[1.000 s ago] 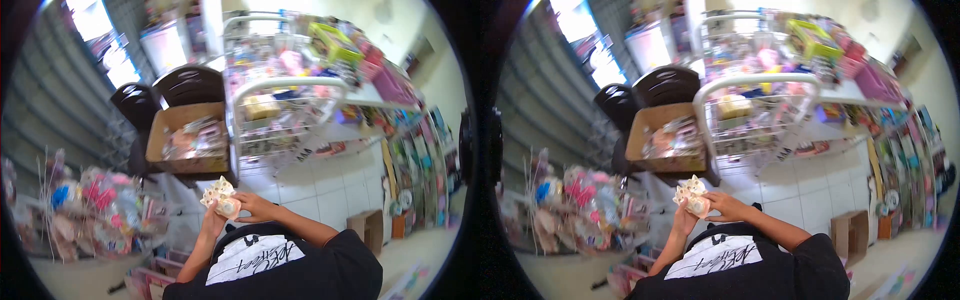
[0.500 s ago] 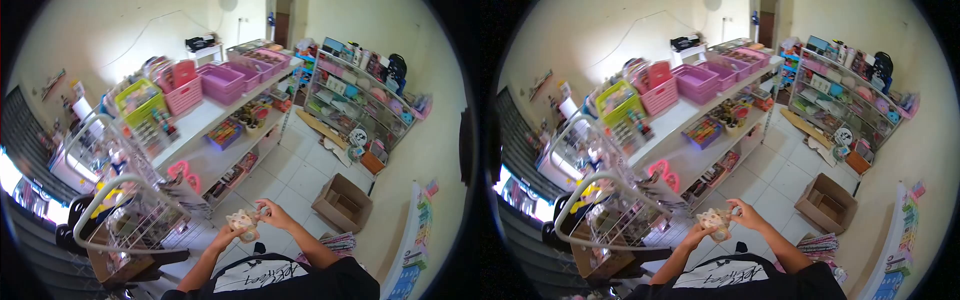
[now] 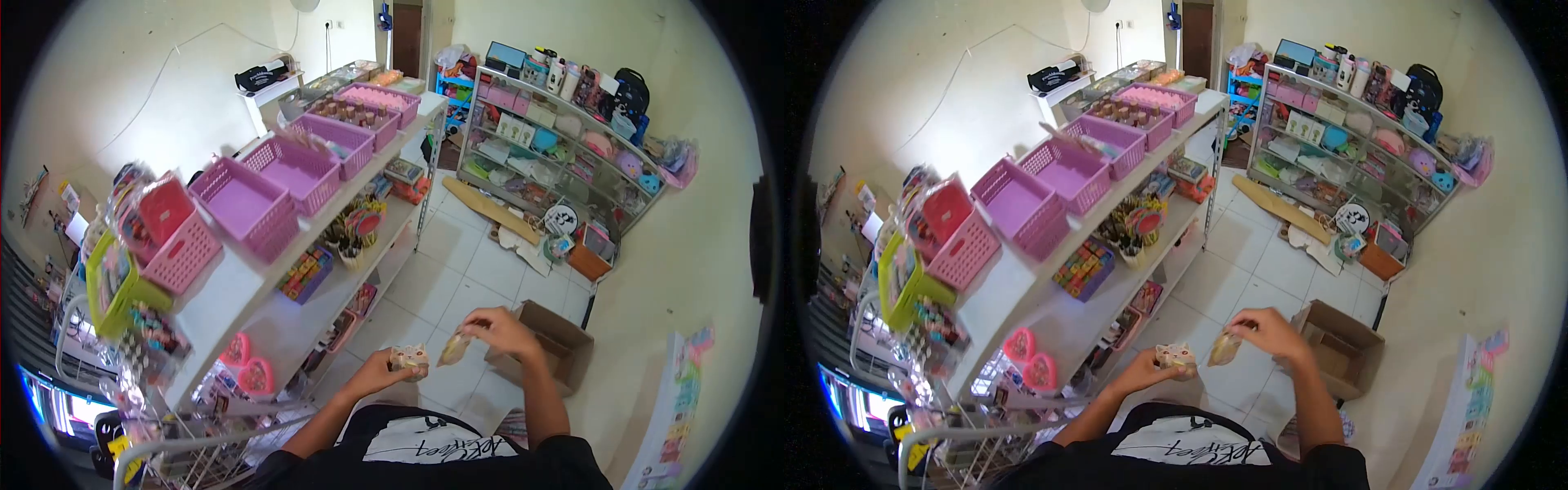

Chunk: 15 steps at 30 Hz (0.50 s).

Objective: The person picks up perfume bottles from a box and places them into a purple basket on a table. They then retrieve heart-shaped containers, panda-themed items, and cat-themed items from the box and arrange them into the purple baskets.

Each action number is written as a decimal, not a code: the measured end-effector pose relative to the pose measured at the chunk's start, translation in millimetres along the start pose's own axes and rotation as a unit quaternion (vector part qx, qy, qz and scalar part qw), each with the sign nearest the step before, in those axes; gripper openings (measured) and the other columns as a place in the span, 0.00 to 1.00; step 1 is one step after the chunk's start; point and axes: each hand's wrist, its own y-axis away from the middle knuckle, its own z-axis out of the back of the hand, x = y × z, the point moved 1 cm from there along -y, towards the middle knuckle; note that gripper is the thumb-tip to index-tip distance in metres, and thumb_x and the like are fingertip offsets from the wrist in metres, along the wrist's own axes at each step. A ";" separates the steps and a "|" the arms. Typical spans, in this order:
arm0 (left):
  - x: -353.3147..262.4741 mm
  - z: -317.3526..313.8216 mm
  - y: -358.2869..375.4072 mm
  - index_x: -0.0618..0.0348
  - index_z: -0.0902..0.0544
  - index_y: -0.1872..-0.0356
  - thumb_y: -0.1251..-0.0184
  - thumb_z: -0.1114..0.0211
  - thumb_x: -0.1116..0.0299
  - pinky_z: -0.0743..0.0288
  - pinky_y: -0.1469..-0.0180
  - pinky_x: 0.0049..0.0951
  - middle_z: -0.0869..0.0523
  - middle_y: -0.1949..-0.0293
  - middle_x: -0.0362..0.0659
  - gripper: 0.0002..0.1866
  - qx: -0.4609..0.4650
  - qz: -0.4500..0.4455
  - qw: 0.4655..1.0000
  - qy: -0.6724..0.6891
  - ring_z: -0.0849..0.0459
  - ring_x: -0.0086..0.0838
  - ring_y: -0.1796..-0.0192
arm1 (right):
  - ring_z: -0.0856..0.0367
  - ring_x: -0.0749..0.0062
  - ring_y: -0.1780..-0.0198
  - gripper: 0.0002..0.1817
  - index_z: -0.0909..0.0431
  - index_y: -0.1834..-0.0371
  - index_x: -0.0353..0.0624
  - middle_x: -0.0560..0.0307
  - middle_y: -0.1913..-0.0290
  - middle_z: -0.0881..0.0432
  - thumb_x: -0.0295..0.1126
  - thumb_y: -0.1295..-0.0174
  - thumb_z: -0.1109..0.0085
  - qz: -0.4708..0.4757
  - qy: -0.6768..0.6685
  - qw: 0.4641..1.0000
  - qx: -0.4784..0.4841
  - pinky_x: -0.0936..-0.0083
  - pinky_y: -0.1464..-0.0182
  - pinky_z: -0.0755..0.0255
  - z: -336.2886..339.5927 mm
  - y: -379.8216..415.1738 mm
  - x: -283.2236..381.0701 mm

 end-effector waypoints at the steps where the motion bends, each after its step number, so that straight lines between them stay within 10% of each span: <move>1: -5.6 14.8 -23.4 0.65 0.16 0.49 0.36 0.27 0.60 0.22 0.50 0.26 0.11 0.56 0.45 0.21 0.000 -0.012 0.999 -0.037 0.15 0.24 0.53 | 0.17 0.77 0.64 0.09 0.16 0.56 0.36 0.57 0.64 0.13 0.29 0.34 0.38 -0.009 -0.007 1.000 -0.011 0.78 0.57 0.24 28.4 -21.8 12.1; 11: -154.8 84.3 -98.7 0.67 0.17 0.47 0.27 0.35 0.63 0.22 0.49 0.26 0.12 0.55 0.44 0.18 -0.075 -0.040 0.990 0.109 0.16 0.22 0.52 | 0.16 0.77 0.59 0.09 0.18 0.54 0.34 0.57 0.58 0.15 0.25 0.35 0.37 0.274 -0.061 0.959 -0.048 0.77 0.52 0.21 174.1 -271.4 190.3; 15: -193.7 104.5 -98.0 0.69 0.19 0.46 0.24 0.41 0.68 0.25 0.43 0.30 0.15 0.49 0.46 0.14 -0.164 -0.067 0.978 0.111 0.18 0.27 0.46 | 0.17 0.78 0.56 0.08 0.17 0.57 0.34 0.57 0.59 0.16 0.22 0.38 0.40 0.383 0.106 0.913 0.088 0.78 0.52 0.22 179.6 -396.4 260.2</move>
